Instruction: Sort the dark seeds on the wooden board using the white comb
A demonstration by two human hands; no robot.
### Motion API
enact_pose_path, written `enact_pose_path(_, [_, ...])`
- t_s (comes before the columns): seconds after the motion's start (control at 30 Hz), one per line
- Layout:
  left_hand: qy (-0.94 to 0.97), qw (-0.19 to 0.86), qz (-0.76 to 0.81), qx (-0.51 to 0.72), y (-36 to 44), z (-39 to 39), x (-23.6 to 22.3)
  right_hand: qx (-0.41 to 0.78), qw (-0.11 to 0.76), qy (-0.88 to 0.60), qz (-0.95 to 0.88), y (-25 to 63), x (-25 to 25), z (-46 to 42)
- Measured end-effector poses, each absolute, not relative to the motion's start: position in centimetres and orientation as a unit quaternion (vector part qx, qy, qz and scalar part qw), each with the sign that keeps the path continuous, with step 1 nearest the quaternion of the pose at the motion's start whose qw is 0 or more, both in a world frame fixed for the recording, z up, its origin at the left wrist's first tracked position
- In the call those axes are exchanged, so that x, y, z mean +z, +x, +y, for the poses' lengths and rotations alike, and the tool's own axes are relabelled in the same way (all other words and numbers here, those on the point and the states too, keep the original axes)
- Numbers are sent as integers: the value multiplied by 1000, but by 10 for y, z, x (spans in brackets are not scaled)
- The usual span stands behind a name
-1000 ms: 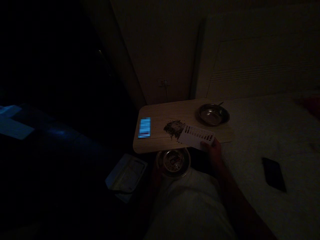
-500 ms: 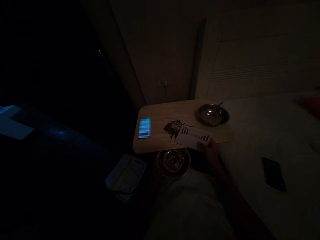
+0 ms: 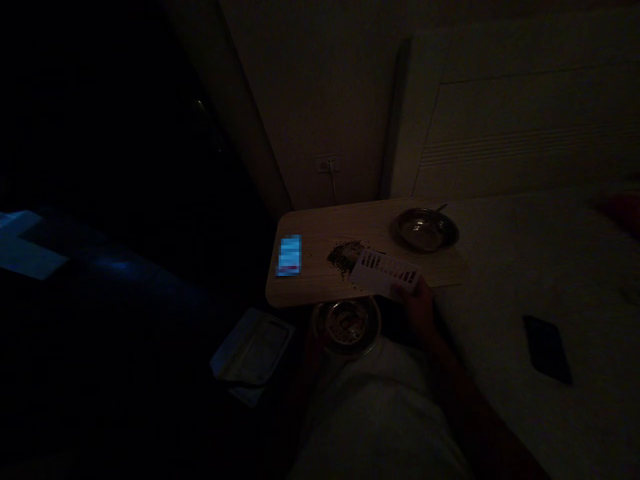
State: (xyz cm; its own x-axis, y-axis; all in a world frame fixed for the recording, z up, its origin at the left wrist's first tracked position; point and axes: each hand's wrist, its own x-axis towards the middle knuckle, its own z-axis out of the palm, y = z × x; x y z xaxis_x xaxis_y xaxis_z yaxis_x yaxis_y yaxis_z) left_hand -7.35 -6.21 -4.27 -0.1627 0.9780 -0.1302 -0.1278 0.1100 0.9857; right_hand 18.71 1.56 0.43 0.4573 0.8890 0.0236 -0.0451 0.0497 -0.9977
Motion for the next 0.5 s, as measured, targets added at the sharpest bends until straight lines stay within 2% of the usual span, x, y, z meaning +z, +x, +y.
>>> enact_pose_path(0.5, [383,521,539,539,-71,-60,-35,427,596,-550,-400,186,1,13])
